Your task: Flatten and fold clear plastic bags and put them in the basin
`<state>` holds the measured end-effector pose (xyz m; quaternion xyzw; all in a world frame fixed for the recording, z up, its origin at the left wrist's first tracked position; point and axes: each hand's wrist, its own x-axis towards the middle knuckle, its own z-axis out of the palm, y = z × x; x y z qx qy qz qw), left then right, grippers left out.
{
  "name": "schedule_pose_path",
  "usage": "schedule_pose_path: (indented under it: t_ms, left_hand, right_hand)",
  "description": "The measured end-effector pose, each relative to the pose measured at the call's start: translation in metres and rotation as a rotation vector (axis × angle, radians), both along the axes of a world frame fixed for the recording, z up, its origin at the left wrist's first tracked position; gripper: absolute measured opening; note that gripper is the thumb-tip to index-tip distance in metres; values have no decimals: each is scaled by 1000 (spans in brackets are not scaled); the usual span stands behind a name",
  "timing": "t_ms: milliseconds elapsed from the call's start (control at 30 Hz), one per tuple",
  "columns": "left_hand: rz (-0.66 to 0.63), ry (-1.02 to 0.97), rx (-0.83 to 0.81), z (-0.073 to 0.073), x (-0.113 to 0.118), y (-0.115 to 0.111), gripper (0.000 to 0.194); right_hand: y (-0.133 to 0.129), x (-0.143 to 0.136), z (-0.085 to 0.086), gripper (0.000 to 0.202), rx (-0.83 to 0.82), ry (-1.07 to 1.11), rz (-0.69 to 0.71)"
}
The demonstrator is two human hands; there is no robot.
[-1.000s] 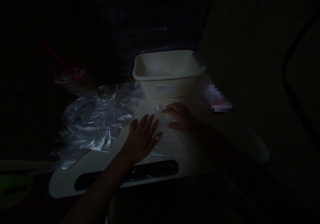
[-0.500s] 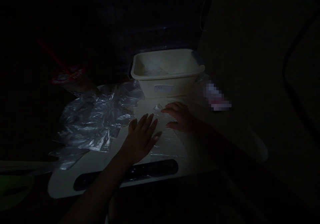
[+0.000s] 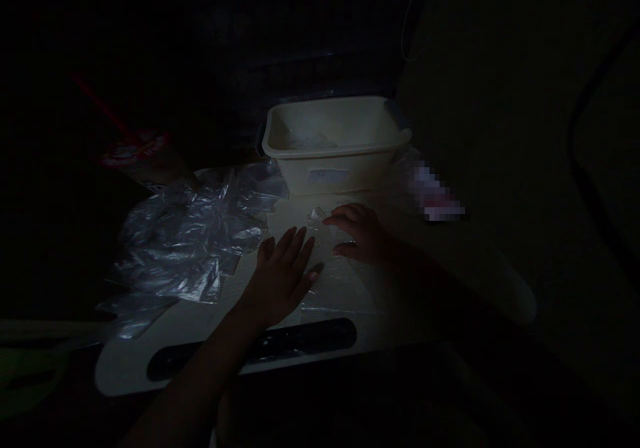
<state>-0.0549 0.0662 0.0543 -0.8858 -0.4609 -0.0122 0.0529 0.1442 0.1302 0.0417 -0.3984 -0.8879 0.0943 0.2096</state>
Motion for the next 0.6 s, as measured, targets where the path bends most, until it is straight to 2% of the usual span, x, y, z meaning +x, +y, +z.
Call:
schedule_pose_path:
  t_ms: [600]
  left_hand:
    - [1,-25,7,0,1,1,46]
  right_hand:
    - [0,0,-1,52,-3,4,-3]
